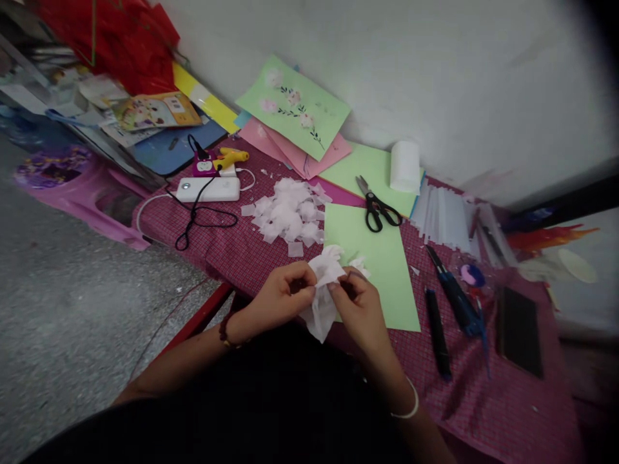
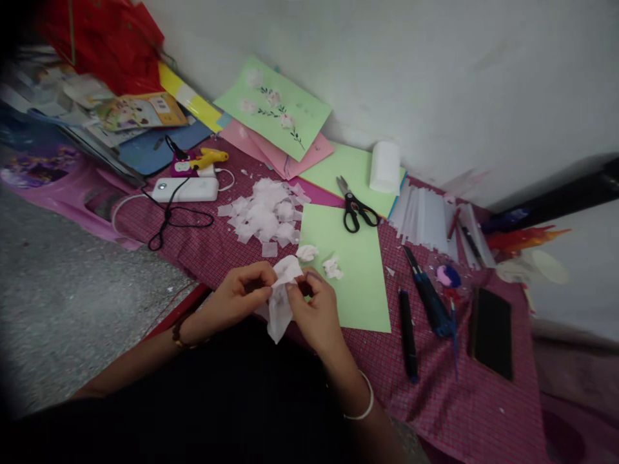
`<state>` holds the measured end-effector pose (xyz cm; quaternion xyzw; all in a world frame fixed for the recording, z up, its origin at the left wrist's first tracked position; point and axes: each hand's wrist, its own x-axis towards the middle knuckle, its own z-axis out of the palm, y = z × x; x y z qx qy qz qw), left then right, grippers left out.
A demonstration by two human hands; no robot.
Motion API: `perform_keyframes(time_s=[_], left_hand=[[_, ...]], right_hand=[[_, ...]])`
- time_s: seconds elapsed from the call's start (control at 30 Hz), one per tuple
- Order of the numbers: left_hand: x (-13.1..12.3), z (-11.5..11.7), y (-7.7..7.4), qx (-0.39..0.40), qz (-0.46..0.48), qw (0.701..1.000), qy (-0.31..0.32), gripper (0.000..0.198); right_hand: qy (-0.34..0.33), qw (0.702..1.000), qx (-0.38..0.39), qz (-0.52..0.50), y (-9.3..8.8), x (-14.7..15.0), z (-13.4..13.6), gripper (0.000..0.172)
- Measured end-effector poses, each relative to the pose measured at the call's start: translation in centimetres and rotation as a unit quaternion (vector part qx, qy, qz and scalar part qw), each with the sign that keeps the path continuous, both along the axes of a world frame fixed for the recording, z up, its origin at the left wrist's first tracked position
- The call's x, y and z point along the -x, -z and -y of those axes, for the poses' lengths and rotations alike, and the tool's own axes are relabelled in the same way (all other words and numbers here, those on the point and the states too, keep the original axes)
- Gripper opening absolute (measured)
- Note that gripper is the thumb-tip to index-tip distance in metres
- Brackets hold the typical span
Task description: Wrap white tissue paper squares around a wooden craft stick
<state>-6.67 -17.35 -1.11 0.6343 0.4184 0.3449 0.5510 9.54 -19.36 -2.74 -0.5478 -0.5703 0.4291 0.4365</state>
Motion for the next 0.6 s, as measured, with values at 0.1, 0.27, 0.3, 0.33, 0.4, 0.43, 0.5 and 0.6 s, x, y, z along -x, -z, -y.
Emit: perform_keyframes(time_s=[0.1,0.27,0.3,0.33,0.4,0.43,0.5,0.6], left_hand=[[0.1,-0.1,0.1,0.07,0.054,0.996,0.004,0.008],[-0.6,-0.4,-0.3,-0.016,-0.034,0.999,0.009,0.021],[-0.7,-0.5,-0.2,-0.033,-0.042,0.998,0.013,0.017],[-0.8,-0.7,-0.1,-0.045,-0.047,0.998,0.014,0.014],[-0.9,-1.0,0.4,-0.053,-0.059,0.997,0.001,0.013],[-0.9,-1.1,0.7,-0.054,-0.064,0.996,-0.013,0.013],[-0.8,-1.2,1.4,-0.046,-0.06,0.996,-0.043,0.013],[-0.7,-1.0,1.9,-0.029,-0.035,0.997,-0.07,0.018]], right_hand=[[0.013,0.999,-0.016,0.027,0.1,0.2,-0.1,0.015],[-0.015,0.992,-0.056,0.115,0.0,0.6,0.0,0.015],[-0.017,0.99,-0.06,0.126,-0.1,0.6,0.1,0.015],[-0.018,0.989,-0.062,0.132,-0.2,0.6,0.1,0.015],[-0.014,0.989,-0.062,0.13,-0.3,0.4,0.2,0.016],[-0.007,0.99,-0.061,0.123,-0.3,0.3,0.3,0.016],[0.016,0.993,-0.051,0.105,-0.2,0.0,0.3,0.015],[0.044,0.995,-0.034,0.084,0.2,-0.2,0.4,0.015]])
